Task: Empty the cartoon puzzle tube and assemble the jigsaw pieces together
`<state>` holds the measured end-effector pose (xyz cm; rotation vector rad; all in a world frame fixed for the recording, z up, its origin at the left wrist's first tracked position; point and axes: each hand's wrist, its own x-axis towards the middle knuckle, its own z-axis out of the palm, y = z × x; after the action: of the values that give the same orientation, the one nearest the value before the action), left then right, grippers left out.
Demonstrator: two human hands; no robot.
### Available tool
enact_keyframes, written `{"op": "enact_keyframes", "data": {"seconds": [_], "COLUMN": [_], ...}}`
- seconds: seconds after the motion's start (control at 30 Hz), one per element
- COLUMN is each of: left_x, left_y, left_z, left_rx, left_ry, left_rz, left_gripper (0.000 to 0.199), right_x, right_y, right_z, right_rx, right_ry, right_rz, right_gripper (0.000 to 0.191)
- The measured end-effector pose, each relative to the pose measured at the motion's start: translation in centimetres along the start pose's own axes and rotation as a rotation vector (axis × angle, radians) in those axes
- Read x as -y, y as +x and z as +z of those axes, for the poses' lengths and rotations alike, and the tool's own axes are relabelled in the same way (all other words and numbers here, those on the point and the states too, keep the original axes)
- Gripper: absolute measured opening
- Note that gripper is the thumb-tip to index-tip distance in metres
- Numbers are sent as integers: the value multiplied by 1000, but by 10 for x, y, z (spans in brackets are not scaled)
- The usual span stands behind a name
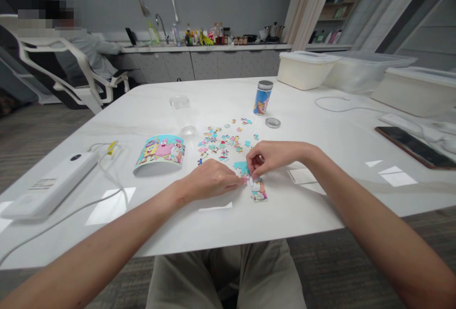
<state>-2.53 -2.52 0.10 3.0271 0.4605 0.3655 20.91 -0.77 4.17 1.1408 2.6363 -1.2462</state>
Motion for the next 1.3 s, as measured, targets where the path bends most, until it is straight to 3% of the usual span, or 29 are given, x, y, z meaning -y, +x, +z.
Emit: {"op": "enact_keyframes", "data": {"seconds": [0.17,0.5,1.0,1.17,1.3], "left_x": [0,0,-2,-3,-7], "left_y": [2,3,3,1,0], "left_z": [3,6,5,0,-5], "left_rx": [2,-116,-61,-28,27], "left_ry": [25,1,29,63,104], "left_rz": [5,34,-31,4,21], "left_gripper": [35,32,24,18,14], "right_x": [-2,-3,-5,2,5], "right_y": [1,2,3,-1,-4], "right_z": [3,2,2,0,-4], "right_rx": [35,92,97,93,-6], "right_ry": [-26,-26,-28,-27,-79], "right_rz": [34,68,71,38,63], "right_gripper": [14,21,22,25,32]}}
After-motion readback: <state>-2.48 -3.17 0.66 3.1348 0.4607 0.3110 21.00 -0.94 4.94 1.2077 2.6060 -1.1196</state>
